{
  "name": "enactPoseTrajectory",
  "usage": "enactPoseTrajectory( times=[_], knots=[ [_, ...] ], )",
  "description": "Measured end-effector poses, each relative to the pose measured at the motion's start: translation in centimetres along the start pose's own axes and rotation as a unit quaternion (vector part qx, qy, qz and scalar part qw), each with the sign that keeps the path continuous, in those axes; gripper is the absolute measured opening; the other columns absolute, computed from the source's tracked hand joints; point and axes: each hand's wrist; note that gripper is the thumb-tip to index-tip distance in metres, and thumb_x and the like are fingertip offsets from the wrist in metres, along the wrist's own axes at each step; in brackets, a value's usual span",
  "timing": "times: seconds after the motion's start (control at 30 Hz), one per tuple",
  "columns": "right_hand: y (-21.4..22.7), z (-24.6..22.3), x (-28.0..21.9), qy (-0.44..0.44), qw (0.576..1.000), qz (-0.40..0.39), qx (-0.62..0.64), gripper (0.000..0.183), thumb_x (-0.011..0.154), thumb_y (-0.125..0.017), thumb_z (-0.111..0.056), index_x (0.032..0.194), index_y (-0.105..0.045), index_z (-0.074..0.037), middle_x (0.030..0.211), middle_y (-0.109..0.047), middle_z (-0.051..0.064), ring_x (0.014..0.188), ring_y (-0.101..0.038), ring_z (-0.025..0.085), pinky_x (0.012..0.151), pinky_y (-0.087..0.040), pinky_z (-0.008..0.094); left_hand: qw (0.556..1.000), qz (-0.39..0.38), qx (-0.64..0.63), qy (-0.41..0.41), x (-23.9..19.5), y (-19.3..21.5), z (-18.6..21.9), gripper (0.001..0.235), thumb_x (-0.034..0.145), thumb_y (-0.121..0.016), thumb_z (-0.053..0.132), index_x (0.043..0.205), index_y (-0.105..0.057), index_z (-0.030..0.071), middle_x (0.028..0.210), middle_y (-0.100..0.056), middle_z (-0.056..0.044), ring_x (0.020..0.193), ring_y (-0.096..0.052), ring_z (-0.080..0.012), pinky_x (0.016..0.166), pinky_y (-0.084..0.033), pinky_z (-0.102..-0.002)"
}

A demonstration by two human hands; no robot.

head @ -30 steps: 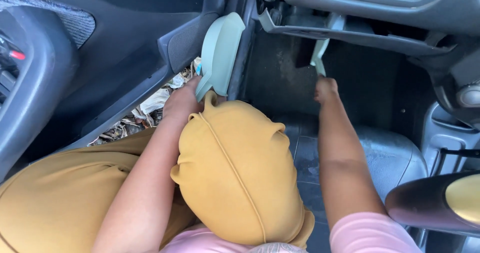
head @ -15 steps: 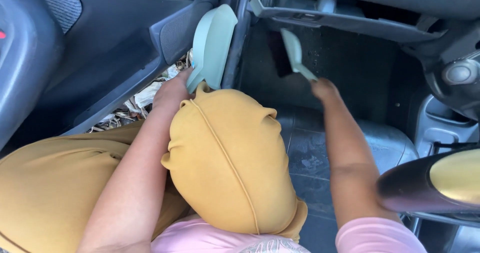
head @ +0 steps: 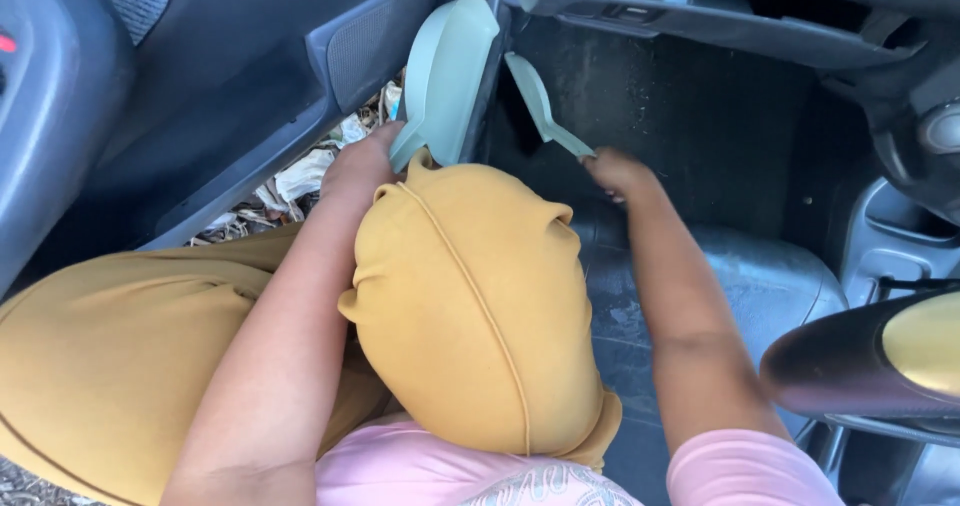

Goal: The person sweeps debris from the car's floor mat using a small brush and dustpan. They gather the dirt into the dustpan and continue sweeping different areas of the driver's side floor.

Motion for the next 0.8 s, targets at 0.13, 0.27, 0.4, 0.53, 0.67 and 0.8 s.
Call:
enactPoseTrajectory(
  times=[0.13, 0.27, 0.4, 0.53, 0.67, 0.8],
  knots=[
    [0.6, 5.8, 4.9, -0.025, 0.988, 0.028, -0.152, 0.061, 0.104, -0.043, -0.042, 0.139, -0.062, 0.004, 0.135, -0.065, 0.029, 0.128, -0.060, 0.045, 0.106, -0.049, 0.056, 1.000, -0.001, 0.002, 0.008, -0.1, 0.6, -0.8, 0.071, 0.091, -0.066, 0.027, 0.157, -0.040, 0.033, 0.138, -0.061, -0.021, 0.138, -0.051, -0.0397, 0.115, -0.042, -0.057],
    [3.8, 10.0, -0.5, -0.135, 0.979, 0.090, -0.124, 0.065, 0.101, -0.044, -0.046, 0.138, -0.064, 0.004, 0.136, -0.066, 0.027, 0.131, -0.058, 0.042, 0.107, -0.047, 0.055, 1.000, -0.018, -0.005, 0.011, -1.4, 1.5, 0.0, 0.068, 0.093, -0.060, 0.020, 0.157, -0.040, 0.030, 0.141, -0.060, -0.023, 0.140, -0.049, -0.0413, 0.117, -0.040, -0.056],
    [4.7, 8.3, -2.6, -0.113, 0.981, 0.104, -0.121, 0.070, 0.101, -0.044, -0.052, 0.146, -0.060, 0.000, 0.140, -0.064, 0.026, 0.133, -0.057, 0.042, 0.109, -0.046, 0.053, 1.000, -0.019, -0.018, 0.007, -1.0, 1.2, 0.1, 0.069, 0.091, -0.062, 0.018, 0.156, -0.042, 0.030, 0.139, -0.061, -0.022, 0.139, -0.051, -0.0413, 0.116, -0.041, -0.057],
    [4.9, -1.2, -7.0, -0.048, 0.989, 0.016, -0.141, 0.069, 0.101, -0.045, -0.046, 0.145, -0.059, 0.004, 0.145, -0.059, 0.030, 0.137, -0.052, 0.047, 0.114, -0.042, 0.057, 1.000, -0.014, -0.004, 0.003, -0.2, 0.6, -0.4, 0.067, 0.093, -0.060, 0.017, 0.156, -0.042, 0.031, 0.139, -0.062, -0.020, 0.138, -0.052, -0.0406, 0.116, -0.041, -0.056],
    [1.3, 0.4, -0.4, -0.008, 0.980, -0.037, -0.194, 0.067, 0.102, -0.045, -0.044, 0.144, -0.060, 0.006, 0.144, -0.060, 0.028, 0.135, -0.055, 0.047, 0.112, -0.043, 0.057, 1.000, -0.016, -0.013, 0.021, -2.2, 1.9, 0.7, 0.071, 0.091, -0.063, 0.021, 0.157, -0.040, 0.032, 0.141, -0.061, -0.020, 0.139, -0.050, -0.0403, 0.117, -0.040, -0.056],
    [3.0, 3.2, -1.3, -0.097, 0.975, 0.001, -0.199, 0.063, 0.104, -0.042, -0.044, 0.142, -0.062, 0.002, 0.141, -0.064, 0.026, 0.134, -0.057, 0.042, 0.108, -0.047, 0.056, 1.000, -0.014, 0.005, 0.025, -2.2, 1.8, 0.7, 0.070, 0.091, -0.063, 0.020, 0.157, -0.041, 0.035, 0.140, -0.061, -0.020, 0.139, -0.050, -0.0396, 0.117, -0.041, -0.056]
  ],
)
Point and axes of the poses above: each hand's wrist, its own x-axis towards the middle knuckle, its own y-axis out of the back of the hand, z = x × y
